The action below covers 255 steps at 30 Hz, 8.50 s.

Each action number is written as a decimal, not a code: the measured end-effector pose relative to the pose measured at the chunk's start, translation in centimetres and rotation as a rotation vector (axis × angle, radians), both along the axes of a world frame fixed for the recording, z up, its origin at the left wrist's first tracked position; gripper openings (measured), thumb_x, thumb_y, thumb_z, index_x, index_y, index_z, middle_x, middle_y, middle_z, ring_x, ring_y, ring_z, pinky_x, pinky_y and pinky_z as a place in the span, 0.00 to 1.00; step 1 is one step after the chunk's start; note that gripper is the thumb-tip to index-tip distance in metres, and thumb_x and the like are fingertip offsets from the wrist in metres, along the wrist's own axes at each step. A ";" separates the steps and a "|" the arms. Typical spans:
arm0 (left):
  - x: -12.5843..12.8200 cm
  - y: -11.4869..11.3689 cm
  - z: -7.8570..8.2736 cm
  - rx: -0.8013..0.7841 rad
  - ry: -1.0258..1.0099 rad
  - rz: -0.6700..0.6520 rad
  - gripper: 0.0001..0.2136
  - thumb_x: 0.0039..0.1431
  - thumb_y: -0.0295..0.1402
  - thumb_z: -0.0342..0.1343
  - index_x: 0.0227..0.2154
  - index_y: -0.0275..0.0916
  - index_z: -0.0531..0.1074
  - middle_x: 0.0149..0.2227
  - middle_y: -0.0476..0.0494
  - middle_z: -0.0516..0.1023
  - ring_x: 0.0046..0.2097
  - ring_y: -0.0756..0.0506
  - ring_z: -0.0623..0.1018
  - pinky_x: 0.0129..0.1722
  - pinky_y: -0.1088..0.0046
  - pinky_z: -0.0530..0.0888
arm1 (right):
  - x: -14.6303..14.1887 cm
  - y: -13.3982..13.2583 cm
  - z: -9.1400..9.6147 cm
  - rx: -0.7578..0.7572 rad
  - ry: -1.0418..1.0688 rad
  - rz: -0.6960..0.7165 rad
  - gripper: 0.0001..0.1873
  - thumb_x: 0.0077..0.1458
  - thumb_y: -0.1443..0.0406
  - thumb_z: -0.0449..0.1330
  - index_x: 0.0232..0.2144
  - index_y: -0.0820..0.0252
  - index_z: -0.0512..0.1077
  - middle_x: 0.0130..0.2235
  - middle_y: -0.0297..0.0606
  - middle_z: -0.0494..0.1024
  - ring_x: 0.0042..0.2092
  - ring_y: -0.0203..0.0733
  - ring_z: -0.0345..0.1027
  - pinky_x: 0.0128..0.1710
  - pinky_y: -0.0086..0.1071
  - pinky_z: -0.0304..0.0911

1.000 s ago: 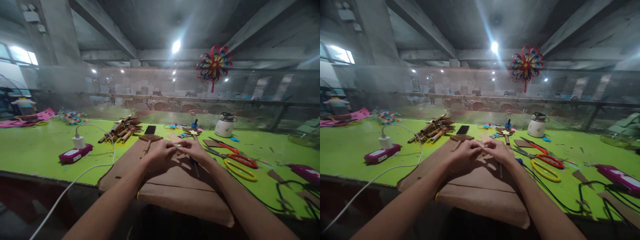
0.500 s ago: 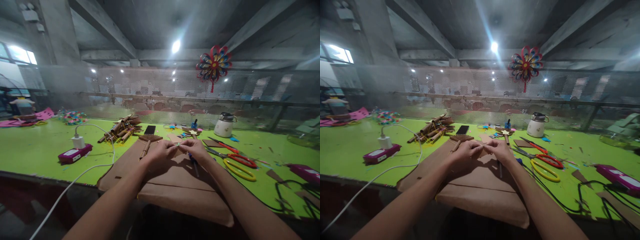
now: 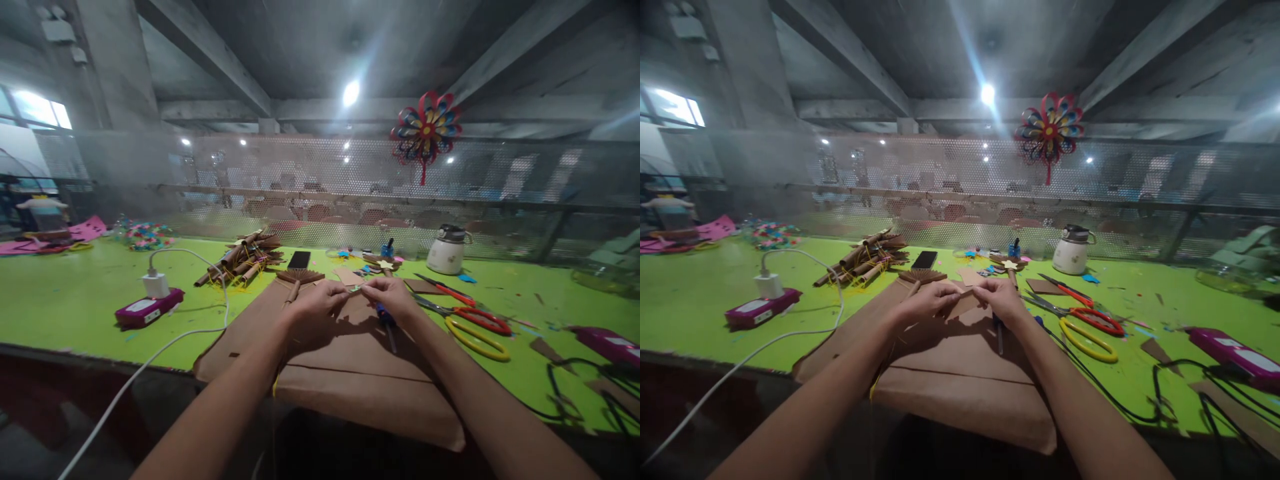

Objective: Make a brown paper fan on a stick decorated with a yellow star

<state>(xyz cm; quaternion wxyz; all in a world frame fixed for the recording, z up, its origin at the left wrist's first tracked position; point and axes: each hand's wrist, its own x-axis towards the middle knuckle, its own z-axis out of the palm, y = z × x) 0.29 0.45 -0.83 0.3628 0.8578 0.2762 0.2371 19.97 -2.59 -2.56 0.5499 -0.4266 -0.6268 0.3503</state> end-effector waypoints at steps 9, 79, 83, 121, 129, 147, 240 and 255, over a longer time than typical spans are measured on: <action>0.1 -0.2 -0.5 -0.038 0.031 0.004 0.13 0.61 0.37 0.44 0.28 0.37 0.68 0.15 0.52 0.66 0.20 0.51 0.70 0.21 0.78 0.61 | 0.4 0.3 0.0 -0.092 0.157 -0.024 0.19 0.31 0.54 0.68 0.16 0.62 0.68 0.14 0.28 0.64 0.17 0.29 0.55 0.17 0.27 0.52; 0.0 -0.8 1.0 0.119 -0.017 0.061 0.17 0.57 0.42 0.52 0.27 0.33 0.76 0.23 0.46 0.73 0.25 0.52 0.68 0.25 0.78 0.62 | 0.1 -0.1 -0.6 -0.079 -0.157 0.112 0.18 0.46 0.52 0.63 0.28 0.63 0.76 0.24 0.35 0.74 0.26 0.35 0.65 0.28 0.29 0.61; 0.0 -0.8 1.0 0.116 -0.019 0.076 0.17 0.57 0.43 0.51 0.30 0.33 0.76 0.23 0.45 0.74 0.25 0.51 0.69 0.26 0.78 0.63 | -0.1 -0.1 -0.4 -0.034 -0.131 0.051 0.18 0.44 0.52 0.63 0.26 0.62 0.76 0.20 0.33 0.72 0.23 0.34 0.63 0.28 0.30 0.59; -1.2 2.0 0.0 0.037 -0.141 0.203 0.13 0.51 0.40 0.56 0.23 0.33 0.74 0.22 0.45 0.75 0.26 0.50 0.72 0.28 0.77 0.66 | 0.4 0.2 0.0 -0.177 0.126 0.041 0.21 0.35 0.51 0.69 0.21 0.64 0.72 0.18 0.35 0.73 0.20 0.32 0.65 0.21 0.27 0.60; -0.6 0.8 0.0 -0.245 -0.287 0.088 0.11 0.53 0.37 0.57 0.31 0.31 0.70 0.26 0.41 0.76 0.29 0.47 0.78 0.28 0.73 0.72 | 0.1 0.3 -0.4 -0.108 -0.050 0.060 0.21 0.43 0.49 0.63 0.23 0.62 0.69 0.18 0.32 0.73 0.17 0.31 0.62 0.16 0.25 0.55; -0.9 1.1 0.3 -0.655 -0.555 0.041 0.14 0.45 0.33 0.66 0.29 0.33 0.67 0.26 0.45 0.75 0.29 0.48 0.78 0.30 0.76 0.71 | 0.6 -0.7 0.8 -0.100 0.201 0.388 0.24 0.42 0.63 0.67 0.45 0.60 0.71 0.36 0.40 0.78 0.33 0.40 0.73 0.33 0.34 0.67; 0.3 0.6 -0.8 -0.303 -0.141 -0.089 0.15 0.53 0.41 0.57 0.37 0.33 0.74 0.29 0.42 0.78 0.27 0.51 0.74 0.28 0.75 0.66 | 0.7 0.2 -0.7 -0.108 -0.129 0.140 0.17 0.46 0.53 0.64 0.27 0.64 0.76 0.19 0.33 0.71 0.21 0.32 0.60 0.23 0.28 0.53; 0.3 0.2 -0.8 -0.364 -0.141 -0.090 0.19 0.52 0.47 0.57 0.31 0.33 0.75 0.26 0.42 0.76 0.27 0.48 0.76 0.28 0.74 0.70 | 0.5 0.0 -0.3 -0.082 -0.121 0.122 0.17 0.42 0.53 0.65 0.24 0.63 0.75 0.19 0.33 0.72 0.22 0.33 0.62 0.24 0.29 0.57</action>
